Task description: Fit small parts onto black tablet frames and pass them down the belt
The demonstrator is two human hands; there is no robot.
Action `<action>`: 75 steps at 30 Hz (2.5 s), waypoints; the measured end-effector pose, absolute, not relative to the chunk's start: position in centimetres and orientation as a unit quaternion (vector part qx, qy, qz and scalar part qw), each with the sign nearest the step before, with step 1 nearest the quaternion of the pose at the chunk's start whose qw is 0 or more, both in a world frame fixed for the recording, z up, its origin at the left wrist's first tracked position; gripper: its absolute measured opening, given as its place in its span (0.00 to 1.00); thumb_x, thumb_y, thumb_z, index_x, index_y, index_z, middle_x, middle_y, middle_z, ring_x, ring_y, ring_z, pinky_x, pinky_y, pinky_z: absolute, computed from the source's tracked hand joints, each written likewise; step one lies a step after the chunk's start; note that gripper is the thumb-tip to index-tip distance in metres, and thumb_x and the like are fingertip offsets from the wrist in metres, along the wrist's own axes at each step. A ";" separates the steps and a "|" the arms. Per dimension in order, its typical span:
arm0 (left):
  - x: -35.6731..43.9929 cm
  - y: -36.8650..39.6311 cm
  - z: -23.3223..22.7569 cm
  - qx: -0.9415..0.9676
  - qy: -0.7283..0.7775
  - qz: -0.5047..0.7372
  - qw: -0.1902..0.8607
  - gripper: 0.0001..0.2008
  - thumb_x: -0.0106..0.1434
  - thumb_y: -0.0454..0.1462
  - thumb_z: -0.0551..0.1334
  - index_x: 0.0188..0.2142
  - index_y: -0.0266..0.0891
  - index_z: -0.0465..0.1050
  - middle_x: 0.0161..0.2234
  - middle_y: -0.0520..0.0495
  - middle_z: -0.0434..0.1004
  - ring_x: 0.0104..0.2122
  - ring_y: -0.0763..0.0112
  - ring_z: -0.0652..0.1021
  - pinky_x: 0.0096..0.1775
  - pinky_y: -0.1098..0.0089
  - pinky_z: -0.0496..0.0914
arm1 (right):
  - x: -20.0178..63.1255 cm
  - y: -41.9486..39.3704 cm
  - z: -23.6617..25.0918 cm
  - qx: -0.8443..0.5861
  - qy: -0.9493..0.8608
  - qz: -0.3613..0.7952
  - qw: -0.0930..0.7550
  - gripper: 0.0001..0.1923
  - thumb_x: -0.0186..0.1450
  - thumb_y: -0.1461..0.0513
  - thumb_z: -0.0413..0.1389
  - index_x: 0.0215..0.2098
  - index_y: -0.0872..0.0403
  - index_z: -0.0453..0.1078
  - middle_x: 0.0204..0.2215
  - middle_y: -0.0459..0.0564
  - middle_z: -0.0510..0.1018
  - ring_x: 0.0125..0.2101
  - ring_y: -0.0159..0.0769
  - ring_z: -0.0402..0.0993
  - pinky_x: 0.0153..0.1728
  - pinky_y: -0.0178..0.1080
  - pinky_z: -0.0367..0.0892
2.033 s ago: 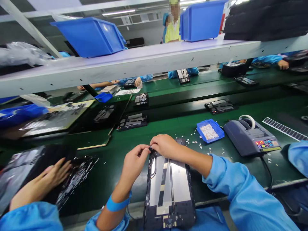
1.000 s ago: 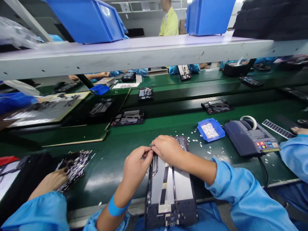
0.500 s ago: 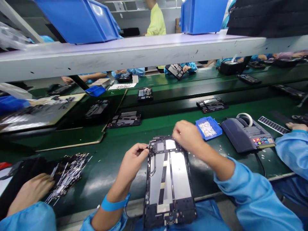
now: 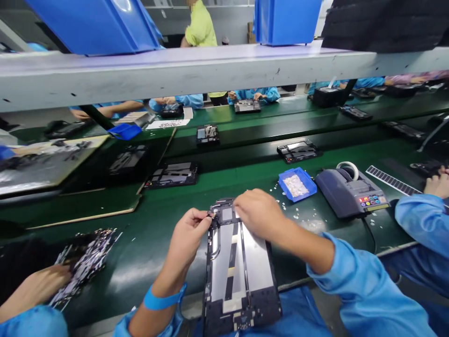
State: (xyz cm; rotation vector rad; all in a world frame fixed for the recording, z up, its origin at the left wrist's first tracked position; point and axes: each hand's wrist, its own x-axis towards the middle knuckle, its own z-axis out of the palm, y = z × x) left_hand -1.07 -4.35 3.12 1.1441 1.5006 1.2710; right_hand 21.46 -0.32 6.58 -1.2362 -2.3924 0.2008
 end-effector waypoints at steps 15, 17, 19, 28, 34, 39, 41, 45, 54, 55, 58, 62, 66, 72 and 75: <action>-0.3 -6.5 4.0 0.568 0.627 0.467 0.256 0.04 0.59 0.36 0.62 0.29 0.42 0.77 0.34 0.49 0.85 0.35 0.64 0.82 0.39 0.66 0.73 | 14.4 -0.6 5.0 -0.433 -0.869 0.100 0.218 0.09 0.64 0.69 0.55 0.27 0.53 0.71 0.28 0.47 0.78 0.30 0.35 0.68 0.37 0.37 0.58; -0.6 -6.2 3.9 0.567 0.627 0.458 0.275 0.04 0.58 0.37 0.63 0.29 0.42 0.77 0.34 0.49 0.85 0.35 0.64 0.82 0.39 0.66 0.73 | 14.2 -0.3 5.6 -0.425 -0.869 0.133 0.214 0.09 0.62 0.69 0.55 0.25 0.53 0.69 0.26 0.46 0.76 0.28 0.34 0.65 0.36 0.37 0.57; -0.9 -5.7 3.7 0.552 0.624 0.457 0.312 0.03 0.57 0.38 0.64 0.29 0.41 0.75 0.33 0.49 0.84 0.34 0.64 0.81 0.38 0.67 0.72 | 14.7 0.2 6.1 -0.420 -0.868 0.143 0.223 0.09 0.61 0.69 0.55 0.24 0.53 0.67 0.25 0.45 0.75 0.28 0.34 0.64 0.35 0.36 0.56; -2.8 -4.6 3.6 0.492 0.568 0.479 0.453 0.08 0.56 0.42 0.67 0.31 0.40 0.74 0.31 0.48 0.82 0.34 0.65 0.80 0.37 0.69 0.72 | 30.8 4.9 6.3 -0.708 -0.696 0.054 0.107 0.11 0.66 0.61 0.53 0.25 0.53 0.70 0.27 0.53 0.78 0.29 0.40 0.72 0.30 0.38 0.54; -5.1 -4.2 4.9 0.617 0.597 0.440 0.263 0.10 0.67 0.42 0.61 0.37 0.41 0.79 0.36 0.46 0.83 0.35 0.64 0.80 0.38 0.66 0.73 | 27.3 2.6 7.6 -0.604 -0.750 0.178 0.203 0.11 0.68 0.60 0.52 0.34 0.53 0.76 0.35 0.49 0.84 0.34 0.37 0.77 0.34 0.35 0.62; -5.8 -3.5 4.3 0.785 0.522 0.326 0.073 0.12 0.71 0.36 0.57 0.46 0.41 0.79 0.42 0.44 0.84 0.43 0.61 0.81 0.46 0.61 0.73 | 17.9 1.6 9.2 -0.520 -0.790 0.293 0.142 0.17 0.69 0.54 0.56 0.27 0.53 0.77 0.27 0.47 0.83 0.29 0.34 0.76 0.29 0.33 0.59; -5.9 -3.8 4.0 0.808 0.506 0.302 0.029 0.13 0.72 0.34 0.56 0.49 0.40 0.78 0.43 0.43 0.84 0.42 0.60 0.80 0.45 0.61 0.73 | 15.9 2.1 9.0 -0.523 -0.795 0.288 0.114 0.18 0.69 0.53 0.57 0.25 0.54 0.77 0.25 0.48 0.82 0.27 0.34 0.75 0.27 0.34 0.57; -5.9 -4.5 3.8 0.828 0.488 0.276 -0.008 0.13 0.74 0.34 0.56 0.50 0.38 0.77 0.44 0.42 0.83 0.42 0.60 0.80 0.45 0.61 0.73 | 14.6 2.8 8.1 -0.526 -0.800 0.270 0.107 0.15 0.66 0.60 0.58 0.22 0.54 0.75 0.22 0.46 0.80 0.24 0.32 0.73 0.26 0.34 0.55; -5.5 -4.3 3.6 0.857 0.465 0.218 -0.037 0.15 0.74 0.34 0.56 0.56 0.39 0.76 0.48 0.42 0.83 0.40 0.60 0.78 0.44 0.60 0.71 | 14.5 2.8 7.7 -0.535 -0.811 0.221 0.083 0.12 0.64 0.60 0.59 0.23 0.53 0.77 0.24 0.48 0.80 0.26 0.34 0.73 0.27 0.35 0.56; -5.5 -4.2 3.6 0.860 0.464 0.210 -0.040 0.15 0.74 0.34 0.56 0.56 0.39 0.76 0.48 0.42 0.83 0.40 0.60 0.78 0.43 0.60 0.71 | 14.5 2.8 7.7 -0.534 -0.812 0.220 0.083 0.12 0.63 0.61 0.59 0.23 0.53 0.77 0.24 0.48 0.81 0.26 0.34 0.73 0.27 0.35 0.56; -5.4 -4.0 3.8 0.864 0.462 0.195 -0.044 0.15 0.74 0.34 0.56 0.56 0.38 0.76 0.48 0.41 0.83 0.40 0.59 0.77 0.43 0.60 0.70 | 14.6 3.0 7.6 -0.528 -0.815 0.223 0.083 0.11 0.63 0.61 0.59 0.23 0.53 0.76 0.24 0.49 0.81 0.26 0.34 0.72 0.27 0.35 0.55; -5.5 -3.9 3.9 0.868 0.458 0.184 -0.059 0.15 0.74 0.34 0.55 0.56 0.39 0.75 0.47 0.42 0.83 0.39 0.60 0.76 0.41 0.60 0.69 | 14.6 3.2 7.5 -0.518 -0.821 0.224 0.082 0.13 0.64 0.61 0.58 0.22 0.53 0.76 0.24 0.48 0.80 0.26 0.33 0.72 0.27 0.35 0.55; -5.5 -4.1 4.1 0.877 0.452 0.134 -0.093 0.17 0.72 0.31 0.55 0.58 0.40 0.73 0.47 0.41 0.82 0.38 0.59 0.75 0.36 0.60 0.66 | 14.6 3.3 7.4 -0.513 -0.829 0.210 0.079 0.13 0.65 0.61 0.59 0.23 0.53 0.76 0.25 0.49 0.81 0.27 0.34 0.73 0.27 0.36 0.54; -4.9 -4.1 5.0 0.893 0.436 0.063 -0.094 0.19 0.68 0.27 0.56 0.56 0.36 0.73 0.40 0.41 0.79 0.35 0.57 0.74 0.33 0.59 0.65 | 16.1 1.9 5.9 -0.464 -0.854 0.190 0.142 0.11 0.71 0.63 0.55 0.33 0.54 0.77 0.31 0.49 0.81 0.32 0.35 0.74 0.34 0.35 0.60; -5.1 -3.3 5.5 0.896 0.437 0.069 -0.039 0.18 0.68 0.28 0.56 0.53 0.39 0.76 0.39 0.42 0.78 0.36 0.59 0.74 0.35 0.60 0.68 | 17.3 0.9 3.9 -0.385 -0.893 0.138 0.187 0.11 0.73 0.66 0.53 0.45 0.54 0.78 0.36 0.50 0.80 0.39 0.36 0.74 0.42 0.36 0.64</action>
